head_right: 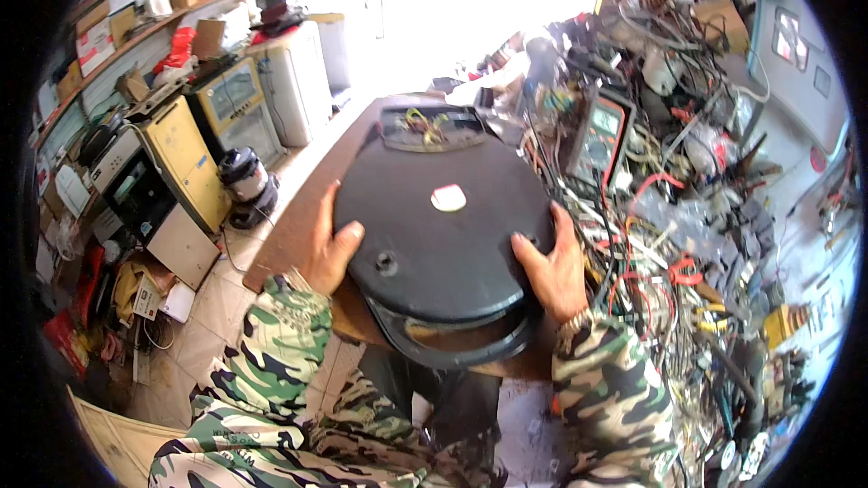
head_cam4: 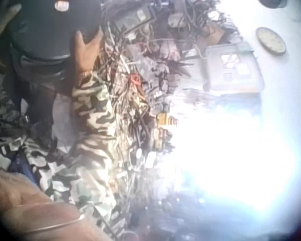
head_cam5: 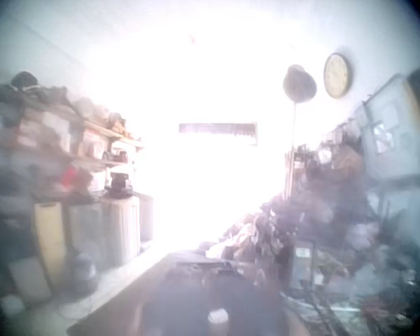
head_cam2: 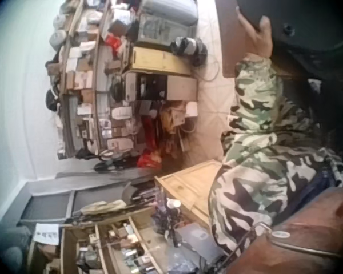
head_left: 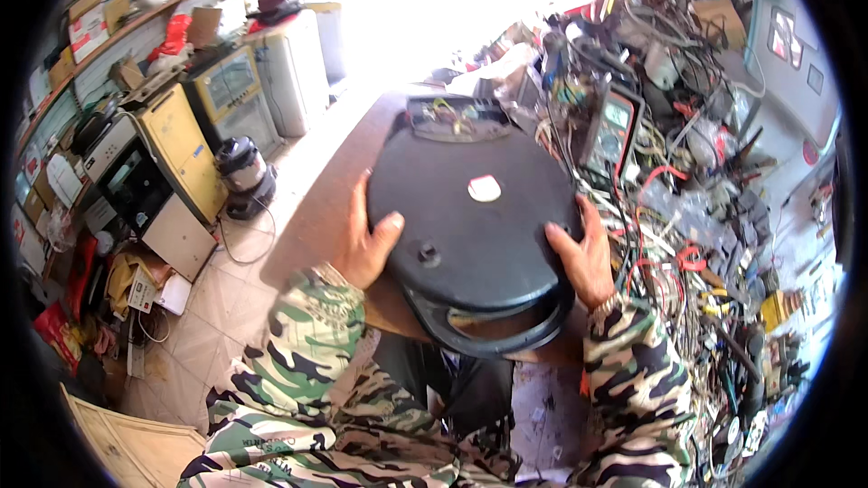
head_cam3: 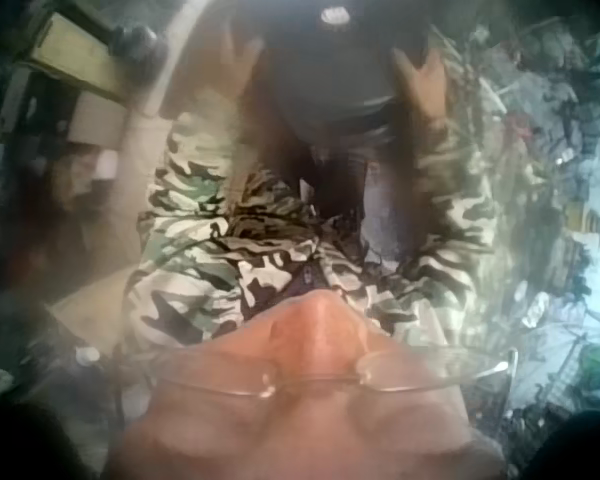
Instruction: The person repairs a black circular electronic device by testing its internal wiring with a multimeter and soldering connections. They manipulate the wires and components inside the device's casing, using a soldering iron to secure the connections.
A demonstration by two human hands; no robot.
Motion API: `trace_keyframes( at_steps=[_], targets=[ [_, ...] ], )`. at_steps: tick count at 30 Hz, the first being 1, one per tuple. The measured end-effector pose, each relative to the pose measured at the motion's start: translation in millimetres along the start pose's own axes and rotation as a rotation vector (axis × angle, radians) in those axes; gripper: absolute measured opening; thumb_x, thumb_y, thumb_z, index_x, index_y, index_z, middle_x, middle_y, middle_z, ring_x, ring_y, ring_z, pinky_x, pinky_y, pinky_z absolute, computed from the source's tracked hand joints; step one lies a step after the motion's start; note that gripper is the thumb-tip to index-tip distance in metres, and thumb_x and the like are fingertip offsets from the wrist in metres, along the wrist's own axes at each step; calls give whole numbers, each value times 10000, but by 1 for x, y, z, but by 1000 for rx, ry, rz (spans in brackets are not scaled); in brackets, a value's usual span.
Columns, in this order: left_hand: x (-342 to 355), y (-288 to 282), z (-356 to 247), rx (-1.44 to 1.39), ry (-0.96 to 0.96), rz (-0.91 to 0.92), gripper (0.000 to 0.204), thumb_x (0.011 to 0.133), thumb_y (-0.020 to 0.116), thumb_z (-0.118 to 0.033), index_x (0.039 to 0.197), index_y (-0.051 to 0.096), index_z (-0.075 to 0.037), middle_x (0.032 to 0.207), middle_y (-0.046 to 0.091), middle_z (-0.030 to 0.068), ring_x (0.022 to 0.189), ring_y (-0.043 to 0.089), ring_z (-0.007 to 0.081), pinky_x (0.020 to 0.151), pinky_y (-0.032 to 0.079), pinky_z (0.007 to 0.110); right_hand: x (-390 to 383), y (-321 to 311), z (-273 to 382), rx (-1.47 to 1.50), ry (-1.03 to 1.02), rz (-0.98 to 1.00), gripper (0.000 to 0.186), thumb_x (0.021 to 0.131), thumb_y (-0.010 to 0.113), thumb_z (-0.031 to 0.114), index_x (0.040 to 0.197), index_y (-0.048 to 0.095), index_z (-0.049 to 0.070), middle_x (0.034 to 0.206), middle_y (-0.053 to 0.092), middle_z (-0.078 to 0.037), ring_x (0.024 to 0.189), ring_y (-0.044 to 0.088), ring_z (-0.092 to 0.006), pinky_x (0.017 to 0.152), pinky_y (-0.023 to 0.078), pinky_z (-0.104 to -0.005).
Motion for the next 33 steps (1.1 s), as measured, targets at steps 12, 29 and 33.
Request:
trace_keyframes(
  at_steps=[12, 29, 33],
  targets=[
    [2, 1, 10, -104, -44, 10, 794, 966, 623, -270, 1578, 250, 71, 1501, 448, 198, 1380, 446, 255, 1185, 330, 373, -3, -2, 12, -193, -28, 69, 866, 879, 734, 379, 1500, 374, -107, 1337, 595, -368, 1245, 622, -455, 1080, 469, -441],
    [-1, -2, 14, -138, -67, -2, 758, 997, 586, -257, 1596, 246, 61, 1517, 448, 201, 1347, 486, 248, 1135, 390, 351, 15, -163, 15, 115, -25, -29, 198, 989, 693, 159, 979, 715, -37, 749, 686, -35, 649, 641, -94, 602, 526, -253],
    [6, -13, 18, -125, 56, -92, 699, 1040, 596, -341, 1580, 327, 11, 1598, 392, 164, 1466, 396, 275, 1226, 288, 400, -8, -216, 1, 192, 105, -124, 132, 988, 628, 98, 1022, 675, -20, 701, 637, -22, 617, 604, -100, 574, 502, -249]
  ],
)
Point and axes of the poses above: each hand's wrist, its own x-axis towards the middle knuckle, its own y-axis out of the palm, z = x × y, the point moved 5 cm from there along x, towards the middle knuckle
